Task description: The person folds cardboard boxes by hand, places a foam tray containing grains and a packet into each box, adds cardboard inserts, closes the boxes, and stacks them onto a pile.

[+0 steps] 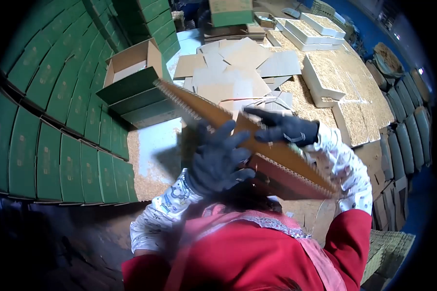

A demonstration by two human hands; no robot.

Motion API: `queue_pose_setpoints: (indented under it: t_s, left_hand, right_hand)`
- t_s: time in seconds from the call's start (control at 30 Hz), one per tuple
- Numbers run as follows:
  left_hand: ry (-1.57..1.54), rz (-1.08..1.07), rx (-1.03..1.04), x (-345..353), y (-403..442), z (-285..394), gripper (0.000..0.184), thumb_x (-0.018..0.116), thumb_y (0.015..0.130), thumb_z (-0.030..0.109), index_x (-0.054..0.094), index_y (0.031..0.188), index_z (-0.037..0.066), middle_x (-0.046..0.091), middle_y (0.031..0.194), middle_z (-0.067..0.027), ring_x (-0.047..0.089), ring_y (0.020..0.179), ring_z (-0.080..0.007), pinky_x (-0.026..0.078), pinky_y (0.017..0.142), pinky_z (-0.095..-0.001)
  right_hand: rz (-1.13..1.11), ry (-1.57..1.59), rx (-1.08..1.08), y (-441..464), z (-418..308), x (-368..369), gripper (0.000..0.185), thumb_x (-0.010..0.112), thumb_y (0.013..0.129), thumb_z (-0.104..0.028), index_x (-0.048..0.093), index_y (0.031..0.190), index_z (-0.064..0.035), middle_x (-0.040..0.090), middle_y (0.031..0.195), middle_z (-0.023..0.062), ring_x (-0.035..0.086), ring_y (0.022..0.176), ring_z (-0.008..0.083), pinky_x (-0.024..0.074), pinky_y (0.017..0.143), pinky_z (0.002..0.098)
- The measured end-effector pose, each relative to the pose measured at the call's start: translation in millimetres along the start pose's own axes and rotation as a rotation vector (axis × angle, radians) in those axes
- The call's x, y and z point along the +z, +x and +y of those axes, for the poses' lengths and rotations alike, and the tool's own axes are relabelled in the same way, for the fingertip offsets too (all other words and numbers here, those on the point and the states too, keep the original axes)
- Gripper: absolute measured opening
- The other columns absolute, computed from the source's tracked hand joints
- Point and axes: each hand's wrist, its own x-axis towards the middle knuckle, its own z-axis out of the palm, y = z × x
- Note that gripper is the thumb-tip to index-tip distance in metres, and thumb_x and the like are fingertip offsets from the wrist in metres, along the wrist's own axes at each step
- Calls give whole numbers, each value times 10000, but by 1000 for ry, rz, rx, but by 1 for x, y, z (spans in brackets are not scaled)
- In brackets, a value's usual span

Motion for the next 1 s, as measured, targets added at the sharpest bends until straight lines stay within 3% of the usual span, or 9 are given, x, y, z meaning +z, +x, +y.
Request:
queue_pose_setpoints:
  t_s: [0.17,0.27,0.33,0.47,0.67,0.77,0.87,0.9,1.0]
  left_hand:
    - [-297,-244,283,-85,20,-3,518,525,752,558,528,579,70,415,469,-36,562,526,-214,427,868,-439]
    - [132,-630,65,-110,14,14,745,526,674,651,579,932,-46,443,417,-11,509,426,-223,479,735,-367]
    - [329,-988,-296,-89,24,19,849,515,686,641,434,1193,-35,604,703,-120,567,580,-250,469,748,-360]
    - [460,-517,-99,-11,3,-19,838,487,722,599,260,1337,77,298,1343,-202,425,1102,-346,250,986,-459]
    - [405,-506,146,-44,6,-40,369,588,713,360,557,918,54,569,842,-74,504,908,-223,332,920,-423]
    - [154,-219,-255,-77,16,-61,578,626,711,354,470,1161,27,541,1061,-127,523,930,-271,454,763,-311]
    - [-294,-407,-723,-16,-9,-50,715,575,743,454,338,1296,68,410,1260,-153,438,1114,-292,328,919,-479]
    - [225,-290,-273,15,-27,-31,707,531,762,478,292,1336,142,343,1331,-103,351,1194,-290,220,958,-557]
    - [309,-484,-267,2,-28,-31,711,518,749,510,299,1343,186,299,1362,-111,283,1245,-286,140,1002,-534]
  right_hand:
    - [299,-314,-93,-3,-28,-46,711,532,656,0,322,1310,-183,550,1052,148,565,766,191,466,658,310]
    - [794,-1029,-455,-2,3,-74,565,520,618,21,438,1154,-139,555,900,172,562,807,333,467,683,381]
    - [726,-1236,-685,-9,-8,-57,464,513,616,4,519,1055,-147,542,835,166,544,843,336,459,705,376]
    - [108,-1173,-519,-7,-29,-21,151,573,654,-199,649,784,-183,595,623,93,596,633,280,471,604,366]
    - [501,-1028,-740,70,-14,8,275,588,723,-185,571,984,-99,600,841,116,574,813,286,447,727,378]
    - [595,-975,-815,99,25,25,472,595,736,-145,444,1179,-85,496,1107,144,476,1012,312,383,864,402]
    - [884,-623,-862,92,10,25,471,561,753,-82,415,1201,-68,465,1159,170,476,1001,335,398,861,374]
    - [1007,-308,-783,87,11,23,455,534,764,-59,412,1202,-59,467,1162,171,490,1005,320,407,854,343]
    - [1343,-202,-688,49,38,4,447,491,792,-55,379,1224,-28,425,1215,216,469,1075,317,388,905,333]
